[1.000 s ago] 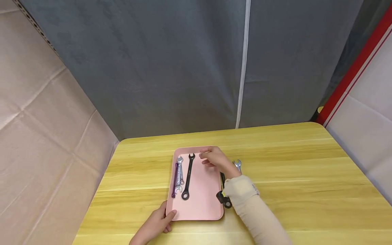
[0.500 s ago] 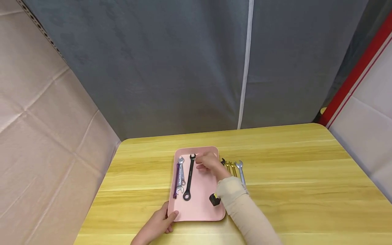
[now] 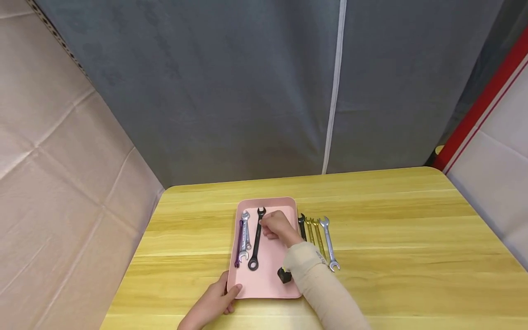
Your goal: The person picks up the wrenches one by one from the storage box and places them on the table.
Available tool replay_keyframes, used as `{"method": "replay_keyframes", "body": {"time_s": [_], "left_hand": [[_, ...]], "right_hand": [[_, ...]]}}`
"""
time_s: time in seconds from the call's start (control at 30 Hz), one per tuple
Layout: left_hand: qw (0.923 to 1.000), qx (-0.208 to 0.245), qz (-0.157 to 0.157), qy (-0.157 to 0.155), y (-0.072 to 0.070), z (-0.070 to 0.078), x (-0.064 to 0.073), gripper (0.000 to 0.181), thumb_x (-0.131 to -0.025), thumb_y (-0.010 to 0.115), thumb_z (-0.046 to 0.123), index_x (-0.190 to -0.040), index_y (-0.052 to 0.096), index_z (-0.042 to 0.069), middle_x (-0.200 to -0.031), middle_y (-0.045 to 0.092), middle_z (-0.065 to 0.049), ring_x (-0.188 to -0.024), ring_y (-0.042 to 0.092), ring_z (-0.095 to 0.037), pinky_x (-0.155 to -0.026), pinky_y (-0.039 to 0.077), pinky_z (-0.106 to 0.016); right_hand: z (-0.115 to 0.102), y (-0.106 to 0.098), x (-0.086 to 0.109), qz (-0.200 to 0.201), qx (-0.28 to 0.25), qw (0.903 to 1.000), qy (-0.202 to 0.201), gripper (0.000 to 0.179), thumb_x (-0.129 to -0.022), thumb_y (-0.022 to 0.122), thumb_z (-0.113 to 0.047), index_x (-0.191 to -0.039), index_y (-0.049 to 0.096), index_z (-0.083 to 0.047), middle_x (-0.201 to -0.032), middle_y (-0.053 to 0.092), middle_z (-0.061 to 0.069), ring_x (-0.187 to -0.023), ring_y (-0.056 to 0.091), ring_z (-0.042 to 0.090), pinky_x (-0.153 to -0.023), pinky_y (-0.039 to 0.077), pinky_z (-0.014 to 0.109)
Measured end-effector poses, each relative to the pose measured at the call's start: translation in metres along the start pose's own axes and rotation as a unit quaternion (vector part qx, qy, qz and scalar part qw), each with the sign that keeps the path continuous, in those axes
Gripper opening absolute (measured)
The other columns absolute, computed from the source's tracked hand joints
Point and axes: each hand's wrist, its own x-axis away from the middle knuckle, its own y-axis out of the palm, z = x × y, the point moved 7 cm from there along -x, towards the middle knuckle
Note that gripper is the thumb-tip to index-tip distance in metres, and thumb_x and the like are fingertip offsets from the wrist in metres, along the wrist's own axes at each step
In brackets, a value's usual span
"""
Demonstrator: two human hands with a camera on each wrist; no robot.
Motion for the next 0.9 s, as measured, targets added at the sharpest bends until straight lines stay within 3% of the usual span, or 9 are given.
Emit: {"method": "replay_keyframes", "body": {"time_s": [0.47,0.9], "left_hand": [[0.9999,0.009,-0.004,0.003,0.0003,-0.0004,0.0025,0.062,-0.094,0.051,0.035,-0.136,0.032,-0.005,-0.065,0.056,-0.005,-0.051,0.052,-0.013,-0.042,0.045,-0.028],[1.0000,0.002,0.002,0.008,-0.0027,0.0009,0.0002,0.058,-0.094,0.051,0.035,-0.134,0.035,-0.003,-0.063,0.055,-0.004,-0.050,0.052,-0.012,-0.042,0.043,-0.026]], "right_hand": [[0.0034,0.0050,-0.0013,0.011,0.028,0.9990,-0.032,0.024,-0.085,0.062,-0.008,-0.105,0.057,0.003,-0.066,0.058,0.007,-0.052,0.053,0.010,-0.048,0.048,0.021],[0.0029,0.0051,-0.0098,0.051,0.065,0.9951,-0.055,0.015,-0.082,0.066,-0.011,-0.091,0.060,0.000,-0.051,0.052,0.002,-0.041,0.047,0.009,-0.038,0.040,0.018]]}}
